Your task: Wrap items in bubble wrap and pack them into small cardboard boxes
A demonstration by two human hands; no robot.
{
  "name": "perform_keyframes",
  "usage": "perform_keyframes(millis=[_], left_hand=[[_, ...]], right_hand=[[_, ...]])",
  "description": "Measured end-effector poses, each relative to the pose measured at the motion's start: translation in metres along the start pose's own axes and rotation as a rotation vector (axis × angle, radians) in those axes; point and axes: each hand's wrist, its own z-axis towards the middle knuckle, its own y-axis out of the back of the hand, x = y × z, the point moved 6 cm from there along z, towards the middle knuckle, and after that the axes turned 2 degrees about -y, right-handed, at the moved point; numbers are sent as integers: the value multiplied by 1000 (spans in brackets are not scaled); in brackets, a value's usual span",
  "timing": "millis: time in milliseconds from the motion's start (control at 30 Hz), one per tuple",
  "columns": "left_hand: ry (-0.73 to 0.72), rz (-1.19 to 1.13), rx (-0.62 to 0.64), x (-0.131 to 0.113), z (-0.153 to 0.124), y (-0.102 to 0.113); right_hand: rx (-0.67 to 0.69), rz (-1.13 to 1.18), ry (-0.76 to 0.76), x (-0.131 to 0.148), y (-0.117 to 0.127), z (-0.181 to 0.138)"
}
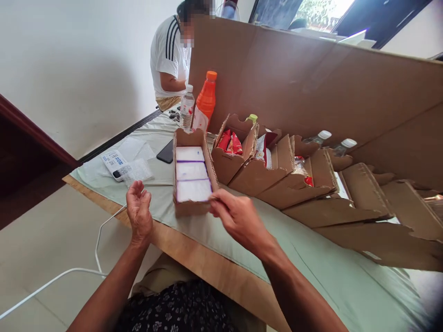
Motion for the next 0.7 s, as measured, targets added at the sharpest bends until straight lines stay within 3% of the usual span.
perform_keyframes(millis=[100, 200, 267, 333, 467, 567, 700], left_hand=[[15, 12, 132, -8, -10, -7], [71, -5, 353, -16, -32, -23], [150, -11, 477, -19, -49, -33], [233, 17, 560, -19, -64, -40], [262, 117, 577, -19, -82, -47], [201, 135, 534, -21, -89, -55], [164, 90, 637, -21, -105, -98]], right_hand=[[-117, 99, -70, -36, 35, -49], [-325, 165, -183, -79, 71, -98], [-419, 227, -240, -103, 80, -131], [-395, 277, -260, -118, 70, -156], [-255, 277, -260, -120, 11, -171], [-382, 209, -331, -118, -17, -164], [-613, 180, -479, -140, -4, -162]])
